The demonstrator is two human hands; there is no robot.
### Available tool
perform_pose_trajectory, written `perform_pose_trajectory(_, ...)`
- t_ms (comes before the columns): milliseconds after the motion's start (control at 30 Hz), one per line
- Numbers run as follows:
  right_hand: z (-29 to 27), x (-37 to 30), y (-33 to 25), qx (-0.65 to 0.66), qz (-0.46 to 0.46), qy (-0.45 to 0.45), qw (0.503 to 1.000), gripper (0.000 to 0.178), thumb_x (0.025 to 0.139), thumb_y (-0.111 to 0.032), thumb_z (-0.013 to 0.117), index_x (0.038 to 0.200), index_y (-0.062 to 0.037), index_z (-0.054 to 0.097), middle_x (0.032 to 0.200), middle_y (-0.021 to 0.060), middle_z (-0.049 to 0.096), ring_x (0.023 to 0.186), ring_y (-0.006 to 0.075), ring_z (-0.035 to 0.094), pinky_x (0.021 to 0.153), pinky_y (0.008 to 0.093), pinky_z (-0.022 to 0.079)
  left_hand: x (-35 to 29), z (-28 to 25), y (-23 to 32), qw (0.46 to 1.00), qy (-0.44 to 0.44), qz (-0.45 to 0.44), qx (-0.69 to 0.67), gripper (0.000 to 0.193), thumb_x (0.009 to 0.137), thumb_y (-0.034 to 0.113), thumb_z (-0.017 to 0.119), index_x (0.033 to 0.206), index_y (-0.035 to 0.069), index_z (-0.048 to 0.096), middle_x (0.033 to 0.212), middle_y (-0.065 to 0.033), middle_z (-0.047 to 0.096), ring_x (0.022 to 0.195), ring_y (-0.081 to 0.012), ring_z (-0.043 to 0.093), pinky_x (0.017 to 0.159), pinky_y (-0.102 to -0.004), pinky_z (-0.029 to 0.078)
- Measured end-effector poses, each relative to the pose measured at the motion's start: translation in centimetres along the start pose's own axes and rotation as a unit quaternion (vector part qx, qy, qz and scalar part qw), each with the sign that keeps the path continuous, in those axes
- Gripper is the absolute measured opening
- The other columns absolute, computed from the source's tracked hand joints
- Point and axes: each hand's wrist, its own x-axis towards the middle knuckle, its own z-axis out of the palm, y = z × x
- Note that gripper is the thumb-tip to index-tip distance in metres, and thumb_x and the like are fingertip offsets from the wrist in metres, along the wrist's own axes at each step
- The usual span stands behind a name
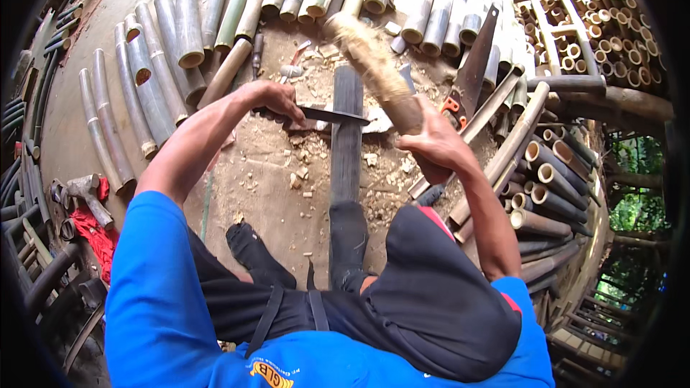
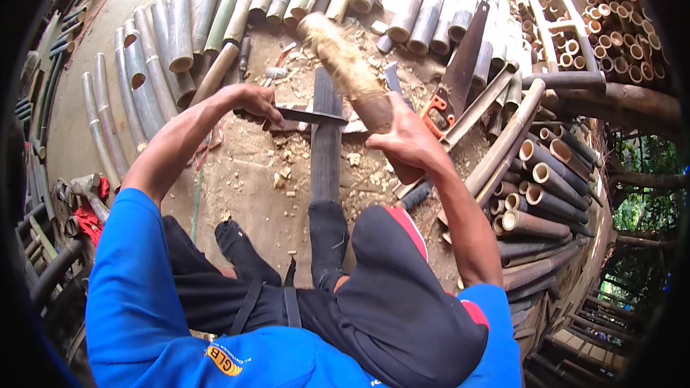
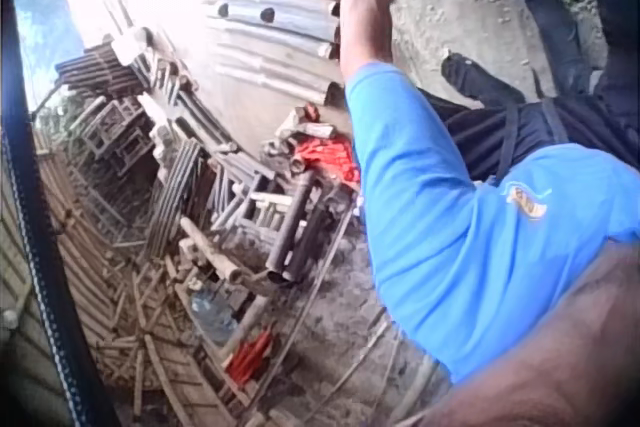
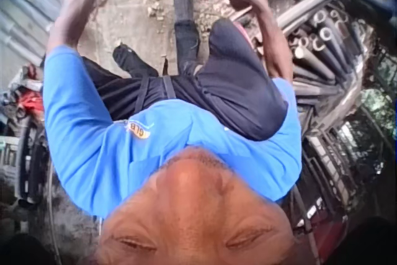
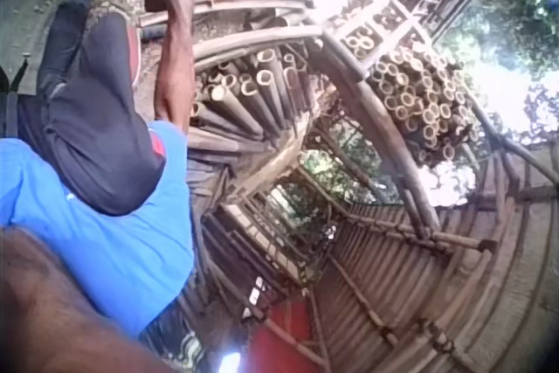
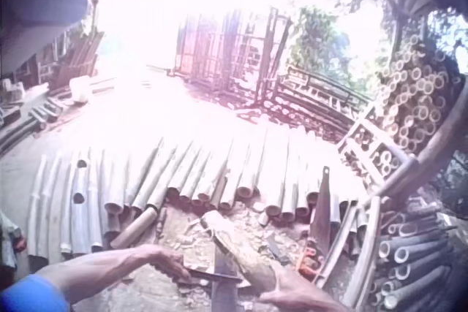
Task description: The person carves a section of bamboo using a knife, smoothing the edges and clearing out fibers from a pre-cut hole.
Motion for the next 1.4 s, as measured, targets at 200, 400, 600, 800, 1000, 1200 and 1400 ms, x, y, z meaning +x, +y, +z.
perform_pose_trajectory(200, -4.0, -4.5, 1.8, 0.333, -0.009, 0.112, 0.936, 0.078, 0.074, -0.02, 0.081, 0.142, 0.0026, 0.049, 0.109, 0.0147, 0.069, 0.083, 0.0217, 0.072, 0.082, 0.0368, 0.061, -1.1, -5.5, 6.9, 0.952, 0.135, 0.092, 0.258, 0.031, 0.085, 0.032, 0.08, 0.068, 0.007, 0.072, 0.06, 0.001, 0.062, 0.048, -0.0114, 0.052, 0.044, -0.0348, 0.043)
perform_pose_trajectory(400, -0.8, -7.4, 6.7, 0.353, 0.061, 0.187, 0.915, 0.053, 0.08, -0.019, 0.08, 0.126, 0.0006, 0.059, 0.094, 0.0083, 0.068, 0.073, 0.0175, 0.069, 0.07, 0.0324, 0.06, -4.6, 3.6, 6.8, 0.793, 0.531, 0.15, 0.258, 0.017, 0.098, 0.023, 0.067, 0.097, 0.007, 0.062, 0.089, -0.0077, 0.061, 0.073, -0.0218, 0.061, 0.066, -0.0403, 0.052)
perform_pose_trajectory(600, 1.8, -8.3, 8.1, 0.378, 0.115, 0.154, 0.905, 0.053, 0.084, -0.028, 0.083, 0.121, -0.002, 0.057, 0.087, 0.007, 0.066, 0.068, 0.0174, 0.068, 0.064, 0.0322, 0.059, -6.0, 13.4, 2.1, 0.887, 0.439, 0.102, 0.103, 0.031, 0.087, 0.028, 0.079, 0.104, 0.009, 0.06, 0.09, -0.0098, 0.065, 0.077, -0.0286, 0.07, 0.066, -0.0437, 0.055)
perform_pose_trajectory(800, 3.4, -8.2, 8.1, 0.34, 0.133, 0.156, 0.918, 0.056, 0.083, -0.025, 0.084, 0.125, -0.0016, 0.055, 0.09, 0.0069, 0.066, 0.068, 0.0161, 0.067, 0.062, 0.0319, 0.058, -5.7, 16.4, 1.3, 0.889, 0.432, 0.105, 0.112, 0.029, 0.09, 0.03, 0.076, 0.1, 0.008, 0.062, 0.086, -0.0105, 0.064, 0.076, -0.0288, 0.07, 0.066, -0.0441, 0.056)
perform_pose_trajectory(1000, 4.2, -8.1, 8.3, 0.337, 0.132, 0.125, 0.924, 0.064, 0.083, -0.024, 0.086, 0.135, -0.0012, 0.056, 0.101, 0.005, 0.068, 0.078, 0.0122, 0.065, 0.069, 0.0299, 0.056, -5.2, 15.5, 1.3, 0.901, 0.414, 0.094, 0.09, 0.03, 0.089, 0.033, 0.076, 0.102, 0.009, 0.063, 0.086, -0.0138, 0.066, 0.08, -0.0334, 0.073, 0.07, -0.0473, 0.058)
perform_pose_trajectory(1200, 4.5, -8.1, 8.5, 0.286, 0.126, 0.116, 0.943, 0.072, 0.082, -0.025, 0.086, 0.141, -0.0001, 0.054, 0.112, 0.0059, 0.069, 0.096, 0.0134, 0.066, 0.085, 0.0306, 0.054, -5.0, 15.5, 0.9, 0.895, 0.423, 0.11, 0.086, 0.032, 0.09, 0.034, 0.076, 0.104, 0.008, 0.064, 0.086, -0.0149, 0.067, 0.081, -0.0359, 0.072, 0.071, -0.0487, 0.058)
perform_pose_trajectory(1400, 4.5, -7.8, 7.8, 0.213, 0.086, 0.107, 0.967, 0.077, 0.08, -0.029, 0.088, 0.143, 0.0, 0.052, 0.119, 0.0116, 0.07, 0.106, 0.0201, 0.067, 0.093, 0.0339, 0.053, -4.7, 15.3, 0.8, 0.897, 0.42, 0.11, 0.079, 0.027, 0.091, 0.03, 0.073, 0.105, 0.008, 0.066, 0.087, -0.016, 0.069, 0.083, -0.0362, 0.073, 0.07, -0.0489, 0.058)
